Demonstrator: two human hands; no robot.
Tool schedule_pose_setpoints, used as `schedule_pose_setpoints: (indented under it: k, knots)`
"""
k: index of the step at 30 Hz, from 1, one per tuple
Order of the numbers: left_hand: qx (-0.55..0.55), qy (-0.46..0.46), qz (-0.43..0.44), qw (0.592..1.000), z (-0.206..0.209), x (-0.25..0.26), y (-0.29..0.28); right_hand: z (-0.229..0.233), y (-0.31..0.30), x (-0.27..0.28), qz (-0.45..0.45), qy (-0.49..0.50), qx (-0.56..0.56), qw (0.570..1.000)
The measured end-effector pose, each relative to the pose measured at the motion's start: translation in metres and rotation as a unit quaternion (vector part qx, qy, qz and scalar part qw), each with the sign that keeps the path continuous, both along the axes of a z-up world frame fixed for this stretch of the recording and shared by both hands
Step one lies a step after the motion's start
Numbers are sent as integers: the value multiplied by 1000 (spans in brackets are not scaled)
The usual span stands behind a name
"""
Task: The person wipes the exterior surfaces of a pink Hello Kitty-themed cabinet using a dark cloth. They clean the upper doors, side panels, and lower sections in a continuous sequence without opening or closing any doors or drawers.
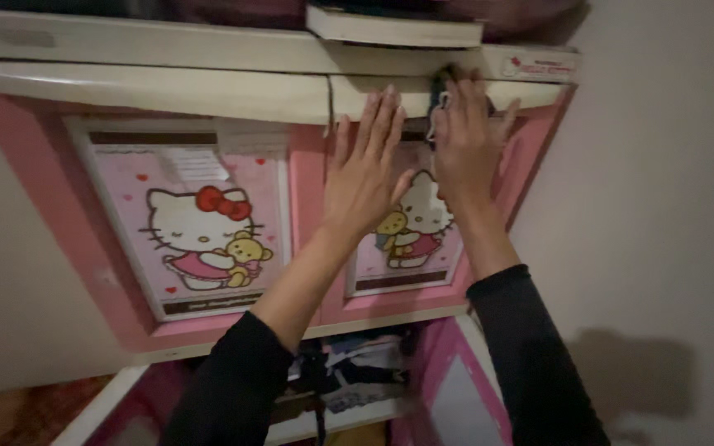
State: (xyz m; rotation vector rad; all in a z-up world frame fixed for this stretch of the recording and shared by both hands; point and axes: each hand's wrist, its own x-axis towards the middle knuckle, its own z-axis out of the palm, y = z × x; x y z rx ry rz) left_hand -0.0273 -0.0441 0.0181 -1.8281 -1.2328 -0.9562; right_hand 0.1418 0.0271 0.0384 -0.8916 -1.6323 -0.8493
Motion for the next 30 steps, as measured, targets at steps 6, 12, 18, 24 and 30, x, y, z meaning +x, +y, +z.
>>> schedule_pose_setpoints:
  k: [6,12,18,24,30]
  knots:
    - [-16,22,47,999,-2,33,20,0,11,54,107,57,-60,991]
    - [-18,49,104,993,-12,37,28,-25,19,61,-22,25,-43,998]
    - [-23,55,111,992,-28,37,25,-55,24,64,-10,39,-81,996]
    - [-121,11,86,989,-44,35,26,-71,33,70,-19,18,-121,992]
    - [-110,-33,50,992,-63,24,33,-100,42,76,-17,21,-143,989]
